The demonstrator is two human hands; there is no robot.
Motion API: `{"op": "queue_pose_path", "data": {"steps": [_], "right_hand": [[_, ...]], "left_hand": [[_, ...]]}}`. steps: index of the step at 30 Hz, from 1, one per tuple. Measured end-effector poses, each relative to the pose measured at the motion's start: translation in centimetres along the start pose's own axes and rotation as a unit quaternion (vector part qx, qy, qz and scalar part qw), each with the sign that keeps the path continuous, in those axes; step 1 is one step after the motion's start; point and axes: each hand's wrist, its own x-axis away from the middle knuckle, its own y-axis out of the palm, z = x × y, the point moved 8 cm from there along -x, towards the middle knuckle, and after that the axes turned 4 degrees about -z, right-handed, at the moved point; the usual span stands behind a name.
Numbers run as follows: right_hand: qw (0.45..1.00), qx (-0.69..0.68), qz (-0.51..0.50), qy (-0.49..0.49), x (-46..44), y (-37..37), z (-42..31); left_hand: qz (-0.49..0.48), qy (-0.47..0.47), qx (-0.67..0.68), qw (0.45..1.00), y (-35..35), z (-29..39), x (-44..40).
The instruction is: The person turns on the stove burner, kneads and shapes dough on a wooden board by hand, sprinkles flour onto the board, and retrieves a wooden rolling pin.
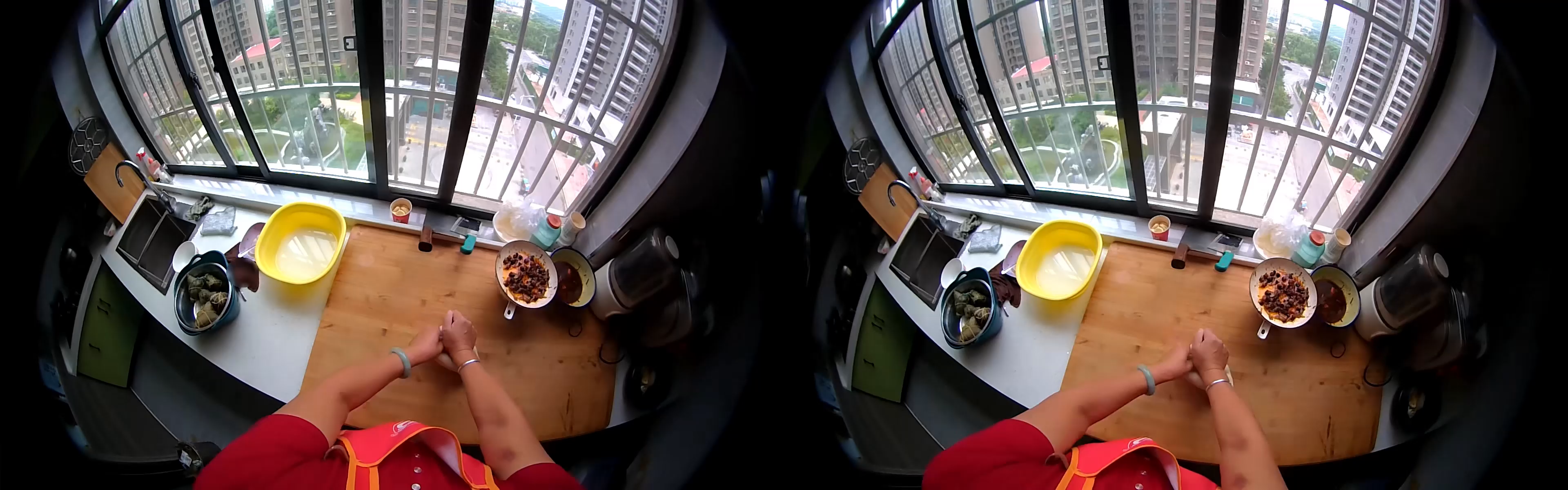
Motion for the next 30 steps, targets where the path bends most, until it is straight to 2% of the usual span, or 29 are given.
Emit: {"op": "queue_pose_path", "data": {"steps": [1,3,5,7,9,11,13,14,16,17,19,20,23,25,26,28,29,30], "right_hand": [[1.000,0.015,-0.012,-0.024,3.4,-1.0,-0.8],[0.993,0.022,0.005,-0.116,9.0,-0.3,-0.4],[0.975,0.067,0.098,-0.185,14.1,1.3,1.3],[0.985,0.057,0.039,-0.157,11.9,2.5,2.5],[0.991,0.035,0.045,-0.124,10.8,3.1,3.4],[0.994,0.022,0.047,-0.097,9.6,2.5,4.3],[0.999,-0.002,0.051,-0.014,9.1,2.1,5.1],[0.999,0.000,0.047,-0.015,9.1,2.3,5.2],[0.995,-0.032,0.086,0.033,8.2,1.8,6.1],[0.995,-0.032,0.088,0.021,7.6,1.6,6.0],[0.992,-0.016,0.060,0.107,7.7,2.2,7.1],[0.994,-0.020,0.053,0.096,7.8,2.4,6.9],[0.995,-0.080,0.010,0.053,7.1,0.7,6.8],[0.966,-0.217,-0.131,0.040,8.3,-1.5,5.3],[0.966,-0.216,-0.134,0.038,9.1,-1.0,6.3],[0.975,-0.171,-0.087,-0.109,11.2,-0.6,5.6],[0.975,-0.170,-0.090,-0.112,12.7,0.0,5.9],[0.982,-0.152,-0.087,-0.069,15.0,-0.6,4.8]], "left_hand": [[-0.031,-0.012,0.055,0.998,1.6,0.1,3.3],[0.020,0.084,0.028,0.996,5.2,-1.8,7.5],[0.152,0.093,-0.140,0.974,6.1,-0.8,12.1],[0.164,0.090,-0.134,0.973,6.5,-1.8,10.6],[-0.022,0.017,-0.132,0.991,8.6,-4.2,7.5],[-0.034,0.038,-0.098,0.994,7.4,-2.0,6.4],[-0.057,0.040,-0.163,0.984,8.0,-2.5,5.0],[-0.056,0.037,-0.160,0.985,7.7,-2.4,4.4],[-0.097,0.106,-0.161,0.976,7.3,-0.4,3.4],[-0.085,0.108,-0.163,0.977,7.5,-1.0,2.6],[-0.096,0.099,-0.035,0.990,8.3,-2.6,1.4],[-0.085,0.093,-0.038,0.991,8.4,-2.7,1.8],[-0.052,0.001,-0.109,0.993,7.8,-1.4,3.9],[-0.056,0.124,-0.375,0.917,9.0,4.4,7.8],[-0.055,0.122,-0.374,0.918,9.5,4.3,9.0],[0.017,0.182,-0.147,0.972,8.5,5.3,11.4],[0.021,0.180,-0.147,0.972,8.1,5.0,12.5],[0.008,0.144,-0.113,0.983,7.3,4.6,13.7]]}}
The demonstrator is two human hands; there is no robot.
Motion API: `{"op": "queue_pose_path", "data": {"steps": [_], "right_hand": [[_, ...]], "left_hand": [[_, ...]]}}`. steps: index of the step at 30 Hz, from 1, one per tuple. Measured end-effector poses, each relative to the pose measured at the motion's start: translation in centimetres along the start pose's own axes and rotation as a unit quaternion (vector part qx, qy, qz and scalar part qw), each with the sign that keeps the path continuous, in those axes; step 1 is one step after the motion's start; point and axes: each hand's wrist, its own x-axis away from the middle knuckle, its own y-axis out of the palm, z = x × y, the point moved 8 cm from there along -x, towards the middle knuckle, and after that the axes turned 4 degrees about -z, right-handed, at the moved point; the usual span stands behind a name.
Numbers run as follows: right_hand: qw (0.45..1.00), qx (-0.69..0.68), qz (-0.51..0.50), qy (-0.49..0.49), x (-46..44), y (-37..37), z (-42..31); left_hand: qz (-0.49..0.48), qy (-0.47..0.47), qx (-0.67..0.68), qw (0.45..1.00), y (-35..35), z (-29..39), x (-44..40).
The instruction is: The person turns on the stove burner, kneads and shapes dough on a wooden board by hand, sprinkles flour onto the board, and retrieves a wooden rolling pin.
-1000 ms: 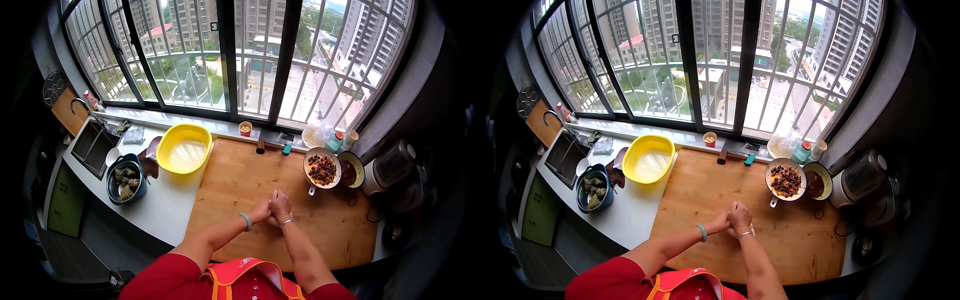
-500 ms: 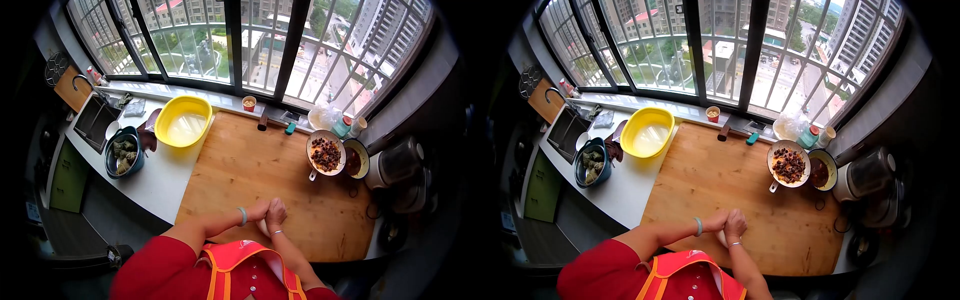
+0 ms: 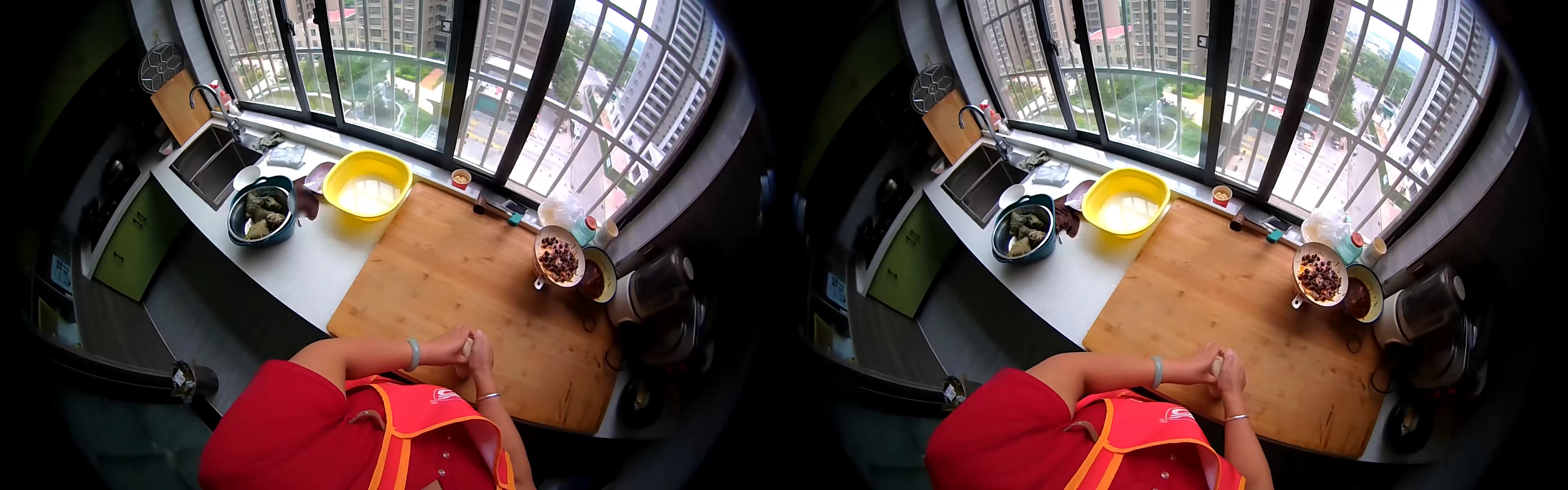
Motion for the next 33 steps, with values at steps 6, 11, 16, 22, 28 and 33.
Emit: {"op": "queue_pose_path", "data": {"steps": [6,11,16,22,28,33], "right_hand": [[0.976,0.097,0.131,-0.140,4.2,1.1,-6.0],[0.966,0.172,0.144,-0.126,-0.2,2.3,-5.1],[0.972,0.182,0.145,-0.013,-4.3,2.3,-1.8],[0.968,0.183,0.152,0.080,-7.3,1.5,1.3],[0.952,0.148,0.226,0.143,-8.8,-0.7,2.1],[0.956,0.081,0.171,0.224,-9.1,-1.1,3.2]], "left_hand": [[0.035,-0.108,0.166,0.980,1.8,-4.0,4.1],[0.118,-0.140,0.225,0.957,1.7,-8.0,2.1],[-0.026,-0.166,0.041,0.985,0.8,-8.8,-2.3],[-0.106,-0.117,0.119,0.980,-0.4,-7.9,-7.2],[-0.165,-0.099,0.145,0.971,1.8,-9.8,-10.1],[-0.198,-0.085,0.121,0.969,6.8,-15.8,-11.6]]}}
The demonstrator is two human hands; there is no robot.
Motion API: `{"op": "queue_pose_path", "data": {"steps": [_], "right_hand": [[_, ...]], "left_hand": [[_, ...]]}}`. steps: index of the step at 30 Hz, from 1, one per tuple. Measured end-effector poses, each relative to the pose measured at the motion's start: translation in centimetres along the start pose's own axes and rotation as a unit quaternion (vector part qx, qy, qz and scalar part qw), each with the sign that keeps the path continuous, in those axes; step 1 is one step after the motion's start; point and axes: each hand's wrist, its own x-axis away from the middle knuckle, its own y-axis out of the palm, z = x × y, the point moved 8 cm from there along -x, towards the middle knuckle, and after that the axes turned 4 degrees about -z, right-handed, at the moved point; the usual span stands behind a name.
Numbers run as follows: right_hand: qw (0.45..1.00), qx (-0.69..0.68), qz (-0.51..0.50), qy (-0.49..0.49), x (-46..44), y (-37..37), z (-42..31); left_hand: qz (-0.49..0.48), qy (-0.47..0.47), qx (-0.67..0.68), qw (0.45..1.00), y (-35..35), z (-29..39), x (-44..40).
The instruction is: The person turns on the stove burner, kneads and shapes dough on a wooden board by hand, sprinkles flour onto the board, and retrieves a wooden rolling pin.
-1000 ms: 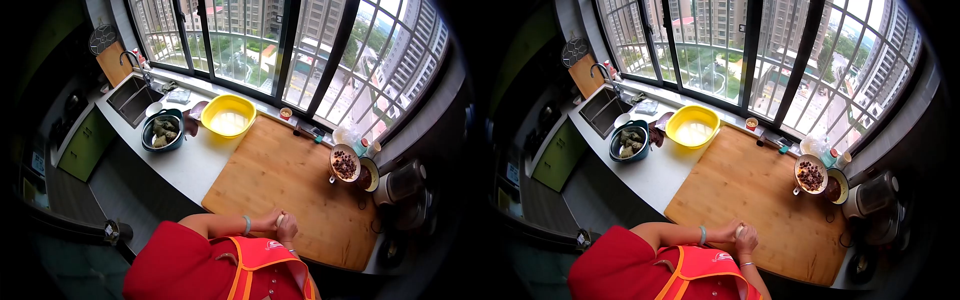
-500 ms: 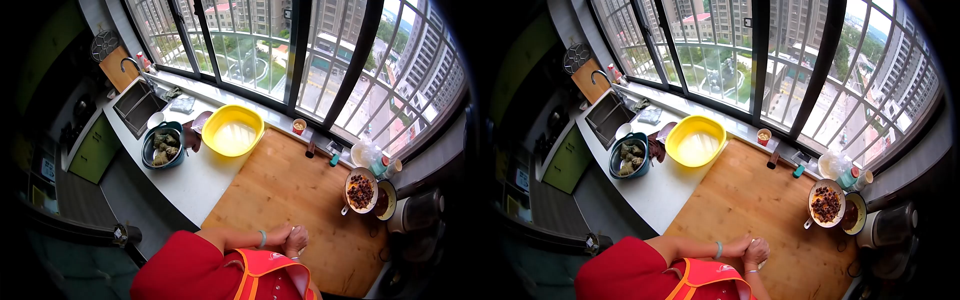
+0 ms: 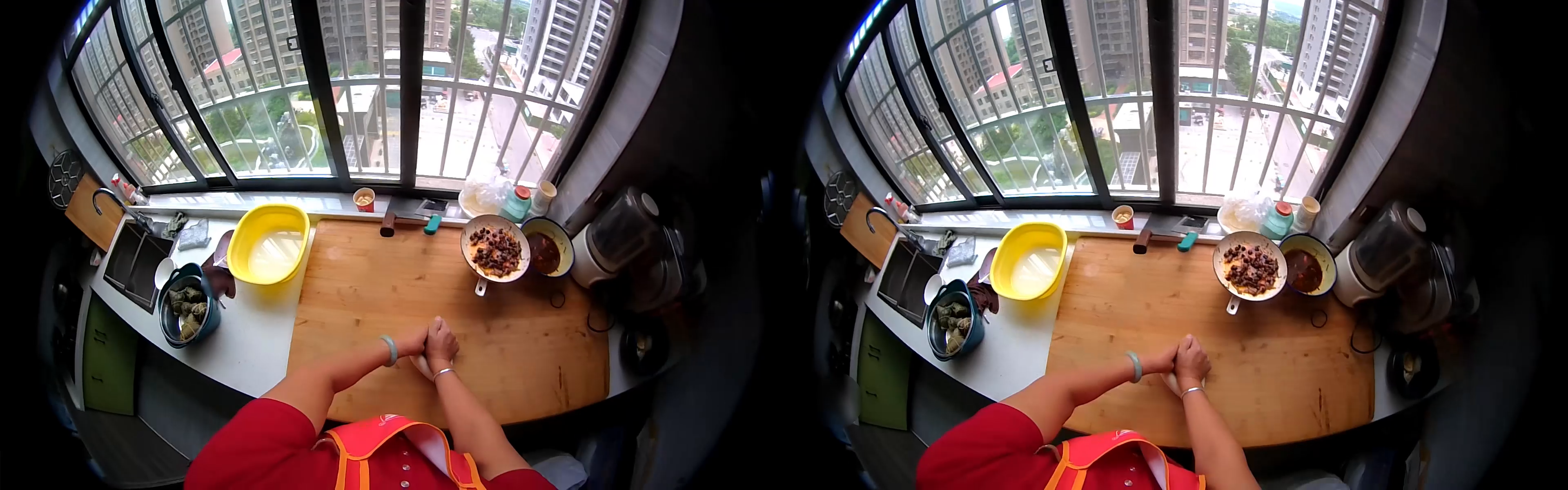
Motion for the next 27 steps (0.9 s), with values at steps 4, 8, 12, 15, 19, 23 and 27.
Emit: {"op": "queue_pose_path", "data": {"steps": [4,8,12,15,19,23,27], "right_hand": [[0.979,-0.141,-0.136,-0.051,0.0,-0.7,0.2],[0.983,-0.106,-0.135,-0.061,3.4,-2.9,2.6],[0.982,-0.052,-0.150,-0.105,9.0,-3.9,2.0],[0.964,-0.037,0.029,-0.261,12.0,-5.2,1.1],[0.938,0.015,0.134,-0.319,12.4,-4.4,-0.3],[0.947,0.067,0.138,-0.284,8.5,-3.2,-1.4],[0.965,0.061,0.115,-0.229,4.5,-2.8,-1.3]], "left_hand": [[0.089,-0.045,-0.281,0.955,-0.9,10.0,5.5],[0.160,0.176,-0.210,0.948,2.1,16.8,10.7],[0.118,0.104,-0.086,0.984,2.8,12.5,11.9],[0.172,0.108,-0.072,0.976,3.7,11.5,13.9],[0.193,0.100,-0.006,0.976,3.2,9.7,13.6],[0.216,0.130,-0.010,0.968,1.1,9.2,10.9],[0.194,0.100,-0.048,0.975,-0.7,8.9,7.6]]}}
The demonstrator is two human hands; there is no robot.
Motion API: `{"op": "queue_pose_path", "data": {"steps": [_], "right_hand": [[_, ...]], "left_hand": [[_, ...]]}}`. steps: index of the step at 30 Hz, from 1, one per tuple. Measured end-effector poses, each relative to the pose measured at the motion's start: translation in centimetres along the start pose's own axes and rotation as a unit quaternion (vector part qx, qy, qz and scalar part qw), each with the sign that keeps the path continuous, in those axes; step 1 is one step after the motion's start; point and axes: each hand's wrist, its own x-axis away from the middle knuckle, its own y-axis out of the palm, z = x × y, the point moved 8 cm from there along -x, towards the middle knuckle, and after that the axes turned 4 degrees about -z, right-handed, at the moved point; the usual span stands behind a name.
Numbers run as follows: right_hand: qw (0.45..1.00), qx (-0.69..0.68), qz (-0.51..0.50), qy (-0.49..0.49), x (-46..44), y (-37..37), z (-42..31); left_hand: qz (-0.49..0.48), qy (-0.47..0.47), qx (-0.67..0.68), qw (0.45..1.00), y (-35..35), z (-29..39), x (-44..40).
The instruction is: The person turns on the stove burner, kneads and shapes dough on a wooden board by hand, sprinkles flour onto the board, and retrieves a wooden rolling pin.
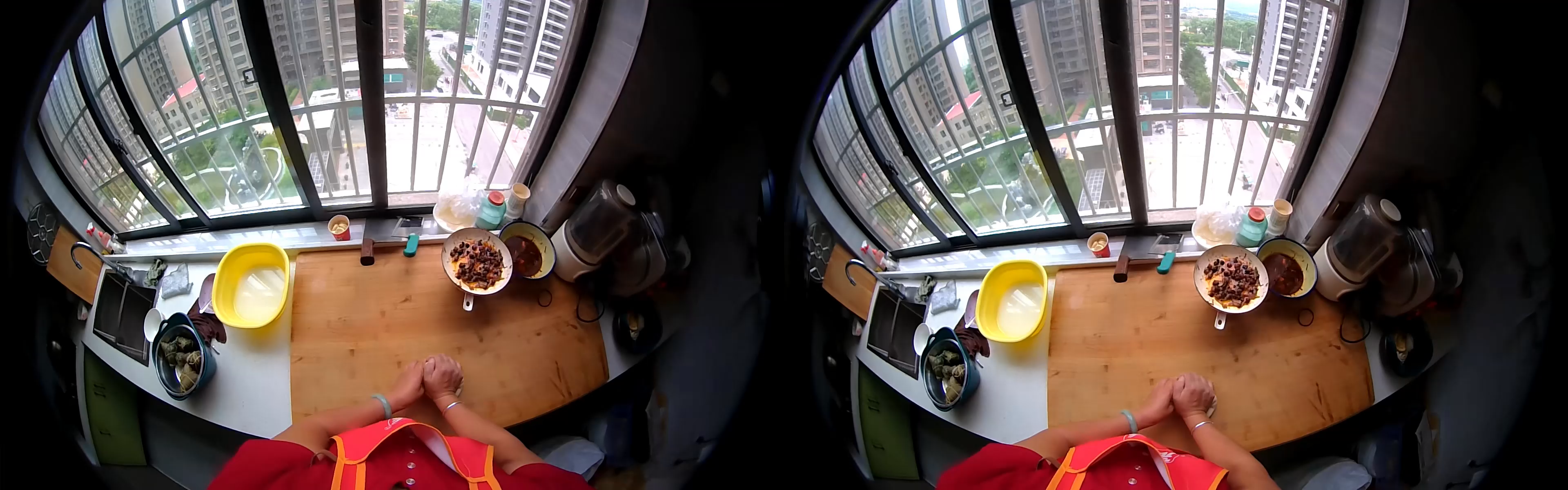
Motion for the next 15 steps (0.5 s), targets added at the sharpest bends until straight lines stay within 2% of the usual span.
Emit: {"op": "queue_pose_path", "data": {"steps": [5,8,9,10,11,13,15], "right_hand": [[0.999,0.003,0.001,0.040,-3.1,1.0,2.3],[0.992,-0.017,0.004,0.124,-4.4,1.5,4.1],[0.988,-0.032,-0.007,0.152,-4.8,1.3,4.4],[0.980,-0.046,-0.025,0.191,-5.1,1.3,5.0],[0.978,-0.051,-0.012,0.200,-5.4,1.4,5.6],[0.963,-0.066,-0.055,0.255,-5.9,2.0,6.9],[0.955,-0.082,-0.046,0.282,-6.3,2.1,7.6]], "left_hand": [[-0.083,-0.043,-0.052,0.994,2.4,-3.7,-3.8],[-0.117,-0.001,0.079,0.990,3.1,-4.1,-6.0],[-0.089,-0.009,0.088,0.992,4.3,-6.8,-6.3],[-0.118,-0.013,0.074,0.990,4.9,-7.8,-6.6],[-0.143,-0.013,0.060,0.988,5.2,-8.2,-7.5],[-0.158,-0.013,0.092,0.983,4.5,-6.5,-9.1],[-0.183,-0.012,-0.037,0.982,3.5,-4.2,-10.5]]}}
